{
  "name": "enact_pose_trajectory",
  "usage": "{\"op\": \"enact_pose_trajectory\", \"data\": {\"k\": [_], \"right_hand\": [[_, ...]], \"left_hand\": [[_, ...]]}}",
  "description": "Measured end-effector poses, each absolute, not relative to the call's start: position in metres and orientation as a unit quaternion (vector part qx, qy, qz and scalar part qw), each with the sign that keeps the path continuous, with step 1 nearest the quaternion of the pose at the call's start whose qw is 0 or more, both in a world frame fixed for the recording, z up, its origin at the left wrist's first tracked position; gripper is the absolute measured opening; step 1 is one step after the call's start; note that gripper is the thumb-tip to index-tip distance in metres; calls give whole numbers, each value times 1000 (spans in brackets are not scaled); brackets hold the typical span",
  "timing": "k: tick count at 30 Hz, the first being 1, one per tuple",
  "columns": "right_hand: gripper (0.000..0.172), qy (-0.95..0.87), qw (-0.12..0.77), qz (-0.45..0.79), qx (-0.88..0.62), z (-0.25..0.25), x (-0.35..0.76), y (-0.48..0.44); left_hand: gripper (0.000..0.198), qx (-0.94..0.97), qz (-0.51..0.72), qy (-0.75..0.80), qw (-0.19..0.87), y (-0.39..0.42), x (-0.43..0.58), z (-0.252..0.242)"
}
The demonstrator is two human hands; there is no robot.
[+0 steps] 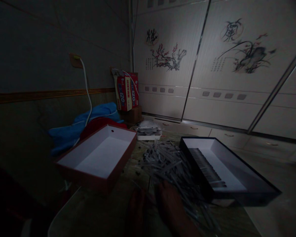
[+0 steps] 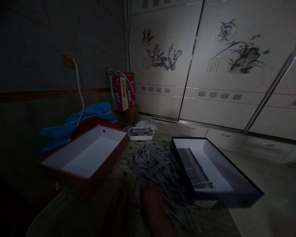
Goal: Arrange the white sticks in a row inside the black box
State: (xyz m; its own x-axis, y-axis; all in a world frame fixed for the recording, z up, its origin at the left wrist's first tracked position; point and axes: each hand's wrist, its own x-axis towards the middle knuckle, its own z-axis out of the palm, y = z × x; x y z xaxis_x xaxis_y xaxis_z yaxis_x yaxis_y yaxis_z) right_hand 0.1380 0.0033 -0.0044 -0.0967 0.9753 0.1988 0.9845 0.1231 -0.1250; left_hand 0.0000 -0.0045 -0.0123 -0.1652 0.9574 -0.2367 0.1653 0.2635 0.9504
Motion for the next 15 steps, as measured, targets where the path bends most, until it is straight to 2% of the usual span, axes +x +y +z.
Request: {"op": "enact_pose_trajectory", "data": {"k": [9, 12, 15], "right_hand": [[35, -743, 186, -20, -642, -18, 144, 0], [26, -701, 314, 28, -640, -18, 154, -5], [29, -619, 457, 143, -623, -11, 168, -13]], "left_hand": [[43, 570, 363, 621, 397, -1, -8, -48], [43, 610, 329, 604, 395, -2, -2, -47], [42, 631, 281, 593, 413, -5, 6, -38]]}}
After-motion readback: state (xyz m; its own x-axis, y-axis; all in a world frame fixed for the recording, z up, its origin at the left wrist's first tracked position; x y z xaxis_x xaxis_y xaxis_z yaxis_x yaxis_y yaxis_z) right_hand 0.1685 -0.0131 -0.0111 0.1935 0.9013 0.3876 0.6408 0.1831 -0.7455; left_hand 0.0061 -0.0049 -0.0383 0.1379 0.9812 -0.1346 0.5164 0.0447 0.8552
